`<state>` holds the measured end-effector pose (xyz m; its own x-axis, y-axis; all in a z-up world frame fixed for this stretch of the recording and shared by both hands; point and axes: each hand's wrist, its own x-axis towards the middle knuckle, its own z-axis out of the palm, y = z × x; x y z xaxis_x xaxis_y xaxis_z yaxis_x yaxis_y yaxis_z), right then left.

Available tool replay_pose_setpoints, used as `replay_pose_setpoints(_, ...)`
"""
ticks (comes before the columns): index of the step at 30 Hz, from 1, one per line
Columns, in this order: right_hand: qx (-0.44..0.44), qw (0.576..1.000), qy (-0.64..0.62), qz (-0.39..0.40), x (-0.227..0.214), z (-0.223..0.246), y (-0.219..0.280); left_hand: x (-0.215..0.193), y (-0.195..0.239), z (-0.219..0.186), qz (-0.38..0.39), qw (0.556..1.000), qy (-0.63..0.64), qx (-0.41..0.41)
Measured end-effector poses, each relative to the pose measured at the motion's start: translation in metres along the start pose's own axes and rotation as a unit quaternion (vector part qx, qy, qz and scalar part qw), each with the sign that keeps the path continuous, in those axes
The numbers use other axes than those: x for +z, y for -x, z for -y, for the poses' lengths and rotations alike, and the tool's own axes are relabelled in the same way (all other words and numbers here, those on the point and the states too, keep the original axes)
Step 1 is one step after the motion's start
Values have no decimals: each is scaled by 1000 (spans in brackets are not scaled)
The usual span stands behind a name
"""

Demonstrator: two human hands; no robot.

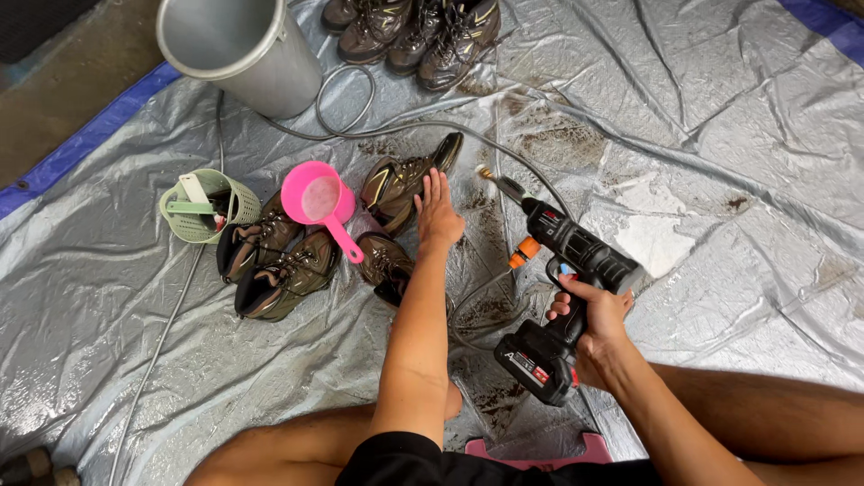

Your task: The person uses a power drill with a brush attachment to scrub the exterior of a brown hiking boot. They then switch to a handheld blue brush, dipping it into a pink scoop of soapy water to scrub the boot's interior and exterior.

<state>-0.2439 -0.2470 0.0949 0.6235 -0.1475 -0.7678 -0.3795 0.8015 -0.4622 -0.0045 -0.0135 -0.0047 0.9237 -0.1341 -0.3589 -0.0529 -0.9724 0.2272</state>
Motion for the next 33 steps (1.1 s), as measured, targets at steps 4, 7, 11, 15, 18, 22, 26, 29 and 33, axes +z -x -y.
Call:
replay_pose_setpoints(4,3,1000,-4,2,1,4,19,2,-3,0,5,1000,-7,-8)
replay_pose_setpoints(7,2,1000,-3,-9,-4,5,24,9,-4,3,13,1000,-18,-7)
replay_pose_setpoints(11,0,1000,4,-11,-12,6,24,3,6,-7,18,1000,-8,2)
replay_pose_setpoints(15,-5,1000,19,10,-4,19,41,-4,12,-9,13,1000,-3,1)
replay_pose_setpoints(18,-28,997,71,24,-13,18,46,-12,18,-11,18,1000,1,-2)
replay_pose_setpoints(22,-27,997,70,19,-20,23,45,8,2,2,26,999,29,4)
replay_pose_setpoints(26,-41,994,93,34,-16,35,56,-3,8,-4,20,1000,21,10)
replay_pose_setpoints(29,-64,991,109,33,-14,39,47,-6,0,-3,21,999,24,6)
replay_pose_setpoints(33,-72,990,114,34,-14,42,50,-5,7,-2,25,999,30,12)
